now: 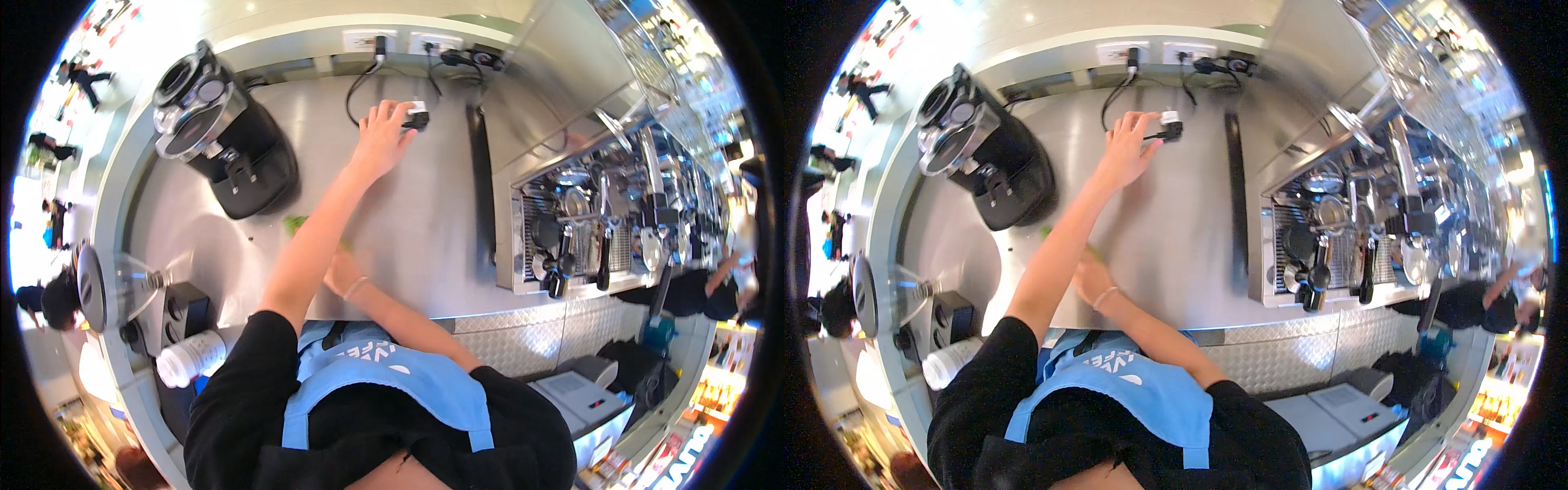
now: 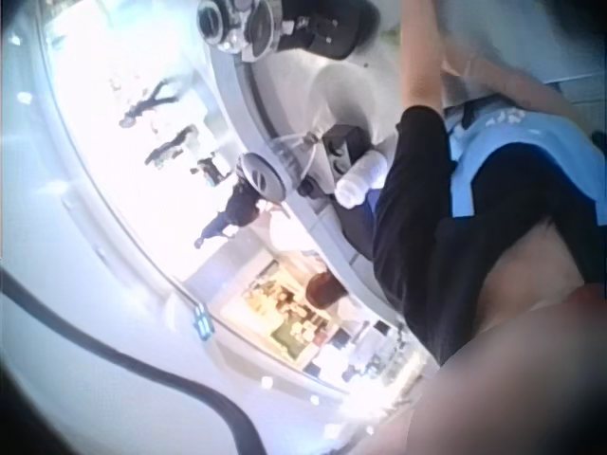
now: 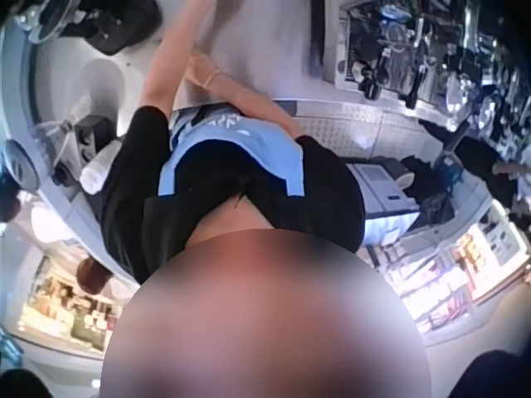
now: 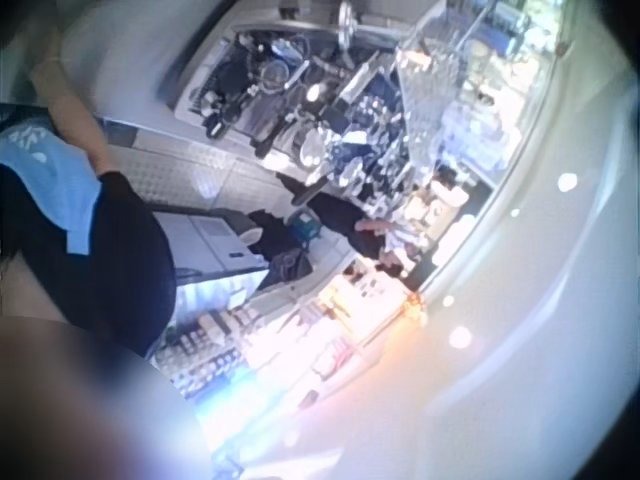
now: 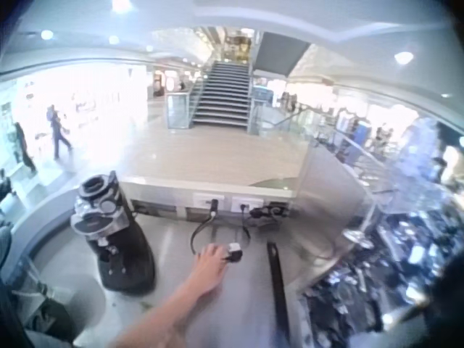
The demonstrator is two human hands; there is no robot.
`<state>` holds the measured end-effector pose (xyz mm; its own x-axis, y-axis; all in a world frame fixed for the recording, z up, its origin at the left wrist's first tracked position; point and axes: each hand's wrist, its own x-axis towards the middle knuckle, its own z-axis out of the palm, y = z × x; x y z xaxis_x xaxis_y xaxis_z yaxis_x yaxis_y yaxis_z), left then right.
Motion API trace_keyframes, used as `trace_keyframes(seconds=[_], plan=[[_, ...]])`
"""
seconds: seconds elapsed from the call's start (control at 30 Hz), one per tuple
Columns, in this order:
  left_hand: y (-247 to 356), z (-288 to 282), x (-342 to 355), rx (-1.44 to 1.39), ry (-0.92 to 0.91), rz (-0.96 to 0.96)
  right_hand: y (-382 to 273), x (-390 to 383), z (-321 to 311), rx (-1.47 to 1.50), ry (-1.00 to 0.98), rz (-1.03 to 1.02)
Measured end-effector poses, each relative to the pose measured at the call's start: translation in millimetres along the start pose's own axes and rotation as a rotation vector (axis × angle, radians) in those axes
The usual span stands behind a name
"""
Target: The person wipes the stainless steel counter and espresso machine area with a green cloth, rinses the cloth at the sink, and moves a coffee cup and lid container aside to reach the work surface. The person also handles a portafilter and wipes the machine drip tray.
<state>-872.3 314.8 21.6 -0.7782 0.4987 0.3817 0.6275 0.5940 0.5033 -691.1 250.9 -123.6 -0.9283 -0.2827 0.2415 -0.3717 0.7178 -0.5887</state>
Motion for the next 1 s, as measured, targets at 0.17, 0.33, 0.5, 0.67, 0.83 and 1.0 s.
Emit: trace_keyframes(seconds=[0.17, 0.33, 0.5, 0.67, 0.83, 1.0], plan=[[35, -112, -106, -0.333, 0.176, -0.092, -3, 15, -4, 0.354, 0.020, -0.111], [62, -181, -300, -0.986, -0.123, -0.526, 83, -45, -139, -0.112, 0.264, 0.204], [122, -140, -419, 0.159, -0.807, -1.157, 106, -53, -191, -0.346, -0.009, 0.421], [55, -158, -409, -0.221, -0.928, -1.278, 93, 54, -158, 0.225, 0.178, 0.306], [-78, -195, -302, -0.039, 0.031, -0.972, 98, 210, -60, 1.059, 0.173, 0.394], [-228, -180, -204, 0.173, 0.354, -0.846, 98, 280, -6, 1.132, 0.109, 0.616]])
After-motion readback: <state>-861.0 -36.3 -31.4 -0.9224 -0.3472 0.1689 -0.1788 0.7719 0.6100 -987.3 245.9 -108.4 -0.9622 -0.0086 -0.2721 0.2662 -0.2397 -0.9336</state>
